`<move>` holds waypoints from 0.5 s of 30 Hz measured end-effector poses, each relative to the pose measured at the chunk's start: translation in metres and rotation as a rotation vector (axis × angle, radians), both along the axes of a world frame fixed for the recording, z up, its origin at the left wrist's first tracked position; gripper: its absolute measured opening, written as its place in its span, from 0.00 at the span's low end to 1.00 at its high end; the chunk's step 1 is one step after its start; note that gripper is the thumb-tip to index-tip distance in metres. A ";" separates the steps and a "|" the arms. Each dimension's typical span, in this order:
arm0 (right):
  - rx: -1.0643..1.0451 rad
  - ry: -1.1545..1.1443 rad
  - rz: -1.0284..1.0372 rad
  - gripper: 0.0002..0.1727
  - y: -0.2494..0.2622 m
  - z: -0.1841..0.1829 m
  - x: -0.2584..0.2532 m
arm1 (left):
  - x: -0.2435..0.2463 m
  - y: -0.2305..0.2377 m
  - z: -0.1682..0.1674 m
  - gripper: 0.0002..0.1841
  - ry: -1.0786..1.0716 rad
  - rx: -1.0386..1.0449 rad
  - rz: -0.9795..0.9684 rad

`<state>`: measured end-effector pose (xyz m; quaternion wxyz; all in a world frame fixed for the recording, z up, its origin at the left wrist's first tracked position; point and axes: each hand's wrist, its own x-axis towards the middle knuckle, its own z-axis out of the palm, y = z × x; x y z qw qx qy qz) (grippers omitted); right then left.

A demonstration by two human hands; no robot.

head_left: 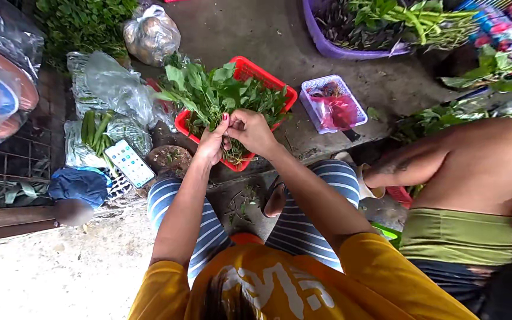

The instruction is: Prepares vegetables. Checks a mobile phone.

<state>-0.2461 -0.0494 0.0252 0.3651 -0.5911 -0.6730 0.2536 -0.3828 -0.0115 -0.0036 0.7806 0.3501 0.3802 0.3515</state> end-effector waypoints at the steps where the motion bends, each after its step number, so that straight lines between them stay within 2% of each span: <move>1: 0.006 0.050 0.019 0.11 -0.002 -0.001 0.004 | -0.001 0.000 0.000 0.16 -0.021 -0.030 -0.012; 3: -0.040 0.206 0.003 0.15 -0.010 -0.003 0.015 | -0.005 0.002 -0.003 0.19 -0.125 -0.057 -0.055; 5: -0.116 0.393 -0.145 0.12 -0.022 -0.007 0.023 | -0.013 0.005 -0.005 0.21 -0.267 -0.050 -0.111; 6: -0.187 0.469 -0.218 0.10 -0.029 -0.010 0.024 | -0.016 0.006 -0.006 0.21 -0.334 -0.046 -0.125; 8: -0.415 0.560 -0.231 0.15 -0.044 -0.014 0.018 | -0.019 0.006 -0.006 0.20 -0.410 -0.030 -0.141; 11: -0.582 0.603 -0.084 0.19 -0.051 -0.014 -0.003 | -0.018 0.002 -0.007 0.16 -0.304 0.051 -0.104; 15: -0.426 0.535 -0.051 0.16 -0.048 -0.022 -0.016 | -0.011 -0.003 -0.003 0.11 -0.041 0.200 0.046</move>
